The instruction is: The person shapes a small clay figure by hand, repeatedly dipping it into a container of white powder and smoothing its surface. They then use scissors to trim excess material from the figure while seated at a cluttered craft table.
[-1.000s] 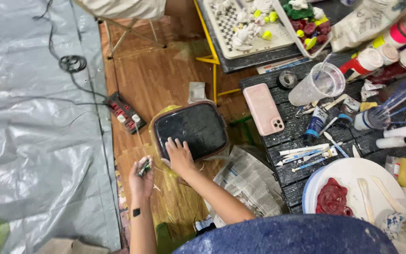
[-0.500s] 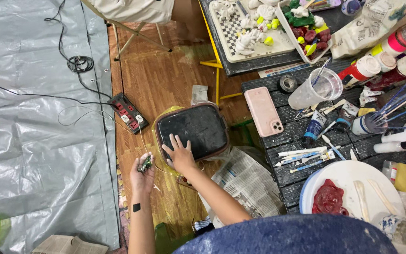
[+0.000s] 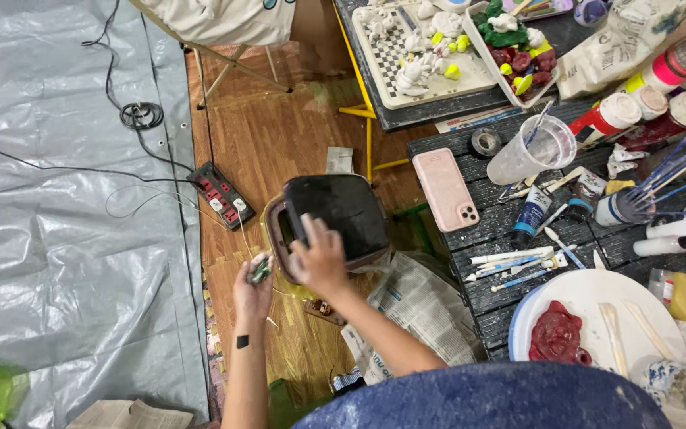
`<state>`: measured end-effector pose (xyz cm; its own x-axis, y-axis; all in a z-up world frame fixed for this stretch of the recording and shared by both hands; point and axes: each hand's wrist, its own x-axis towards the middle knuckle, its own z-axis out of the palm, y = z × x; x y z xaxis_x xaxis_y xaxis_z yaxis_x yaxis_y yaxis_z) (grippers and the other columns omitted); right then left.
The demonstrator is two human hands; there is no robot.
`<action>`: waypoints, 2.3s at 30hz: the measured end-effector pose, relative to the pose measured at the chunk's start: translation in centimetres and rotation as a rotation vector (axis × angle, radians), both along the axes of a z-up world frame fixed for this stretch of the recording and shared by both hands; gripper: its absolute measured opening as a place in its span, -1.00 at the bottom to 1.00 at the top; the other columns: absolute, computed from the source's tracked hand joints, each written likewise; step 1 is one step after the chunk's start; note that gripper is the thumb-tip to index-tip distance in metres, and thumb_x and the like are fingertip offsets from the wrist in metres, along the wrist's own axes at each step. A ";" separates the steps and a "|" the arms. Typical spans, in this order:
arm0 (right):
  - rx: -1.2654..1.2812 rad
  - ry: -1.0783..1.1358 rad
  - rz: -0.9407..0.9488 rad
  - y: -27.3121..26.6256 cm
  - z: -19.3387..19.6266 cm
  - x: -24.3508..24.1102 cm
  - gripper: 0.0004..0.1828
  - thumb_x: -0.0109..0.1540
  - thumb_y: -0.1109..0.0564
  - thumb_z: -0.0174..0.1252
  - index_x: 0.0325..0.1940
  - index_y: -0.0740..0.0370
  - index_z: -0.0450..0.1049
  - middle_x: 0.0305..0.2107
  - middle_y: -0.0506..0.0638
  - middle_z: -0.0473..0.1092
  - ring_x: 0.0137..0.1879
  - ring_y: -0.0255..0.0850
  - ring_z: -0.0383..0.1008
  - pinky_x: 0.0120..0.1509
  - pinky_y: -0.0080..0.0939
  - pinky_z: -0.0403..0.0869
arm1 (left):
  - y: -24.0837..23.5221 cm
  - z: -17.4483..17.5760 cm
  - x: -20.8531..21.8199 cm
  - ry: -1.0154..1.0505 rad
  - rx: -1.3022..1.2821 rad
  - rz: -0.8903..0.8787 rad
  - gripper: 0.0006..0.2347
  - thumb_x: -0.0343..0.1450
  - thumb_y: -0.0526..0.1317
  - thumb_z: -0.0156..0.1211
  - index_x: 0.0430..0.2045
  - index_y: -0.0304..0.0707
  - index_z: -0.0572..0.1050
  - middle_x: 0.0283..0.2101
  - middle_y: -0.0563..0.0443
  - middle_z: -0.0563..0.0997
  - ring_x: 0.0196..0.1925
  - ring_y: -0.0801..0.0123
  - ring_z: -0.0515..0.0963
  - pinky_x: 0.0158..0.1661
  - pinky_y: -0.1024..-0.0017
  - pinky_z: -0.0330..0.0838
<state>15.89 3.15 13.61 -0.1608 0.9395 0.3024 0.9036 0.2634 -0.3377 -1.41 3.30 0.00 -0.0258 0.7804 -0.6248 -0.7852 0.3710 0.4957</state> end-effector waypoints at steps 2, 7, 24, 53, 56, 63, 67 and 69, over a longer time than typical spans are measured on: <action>0.178 0.128 -0.047 -0.1 1.8 3.7 -0.85 0.35 0.10 0.20 -0.18 0.21 0.41 0.30 0.24 0.27 0.37 0.08 0.33 0.41 0.17 0.34 | 1.4 0.1 1.9 -0.095 0.050 0.009 -0.60 0.60 -0.06 -0.31 0.06 -0.43 0.38 0.13 -0.39 0.53 0.16 0.01 0.58 0.21 0.20 0.41; 0.356 0.197 -0.300 -0.7 6.1 11.7 -0.77 0.26 0.08 0.24 0.00 0.12 0.51 0.28 0.22 0.28 0.37 0.17 0.30 0.45 0.20 0.26 | 5.5 1.2 7.6 0.271 0.383 -0.342 -0.25 0.53 0.27 -0.67 0.32 -0.40 0.24 0.41 -0.26 0.27 0.48 0.02 0.19 0.45 0.17 -0.11; -0.577 1.997 -0.015 -1.4 -1.4 4.5 -0.12 0.38 -0.44 -0.38 0.52 0.25 0.06 0.39 0.20 0.14 0.47 -0.05 0.17 0.53 0.09 0.24 | -3.7 14.1 16.5 1.693 1.001 -0.334 -0.58 0.56 0.02 -0.26 0.38 0.26 0.23 0.61 -0.01 0.01 0.67 0.13 -0.21 0.45 -0.10 -0.71; 0.310 0.085 -0.396 -33.7 13.1 16.7 -0.57 0.32 0.10 0.32 0.26 0.08 0.41 0.10 -0.05 0.52 0.13 -0.18 0.57 0.15 -0.15 0.57 | -12.2 21.1 27.3 0.933 1.763 -0.373 -0.81 0.42 -0.35 0.14 -0.10 -0.33 0.46 0.07 -0.11 0.57 0.19 0.16 0.52 0.25 0.05 0.17; 0.417 0.158 -0.613 -41.0 13.2 18.4 -0.70 0.36 0.23 0.28 0.19 0.12 0.49 -0.06 -0.06 0.61 -0.12 -0.26 0.68 -0.22 -0.30 0.52 | -16.0 21.1 30.6 0.887 2.132 -0.448 -0.79 0.31 -0.37 0.20 -0.20 -0.19 0.50 -0.05 0.02 0.63 0.09 0.23 0.54 0.15 0.07 0.16; 0.311 -0.041 -1.665 -51.6 10.1 15.7 -0.67 0.29 0.13 0.19 0.13 0.25 0.45 -0.20 0.14 0.52 -0.17 -0.03 0.58 -0.14 -0.09 0.52 | -28.7 18.0 32.7 0.308 2.466 -1.072 -0.61 0.15 -0.25 0.35 -0.13 -0.26 0.56 -0.07 -0.08 0.64 -0.06 0.08 0.58 -0.08 0.18 0.33; 0.355 0.260 -1.767 -54.7 8.8 13.8 -0.75 0.30 0.11 0.19 0.04 0.21 0.49 -0.28 0.10 0.55 -0.27 -0.09 0.59 -0.22 -0.15 0.51 | -36.3 18.0 35.6 0.199 2.355 -1.220 -0.70 0.40 -0.30 0.32 0.02 -0.23 0.53 0.02 0.00 0.57 0.02 0.21 0.60 0.07 0.31 0.52; 0.399 0.342 -1.770 -56.3 8.6 13.1 -0.77 0.30 0.11 0.20 0.02 0.19 0.52 -0.30 0.07 0.56 -0.29 -0.16 0.61 -0.25 -0.20 0.51 | -39.2 18.2 37.6 0.300 2.361 -1.225 -0.64 0.36 -0.28 0.34 0.04 -0.36 0.50 0.01 -0.12 0.55 0.02 0.09 0.58 0.00 0.27 0.52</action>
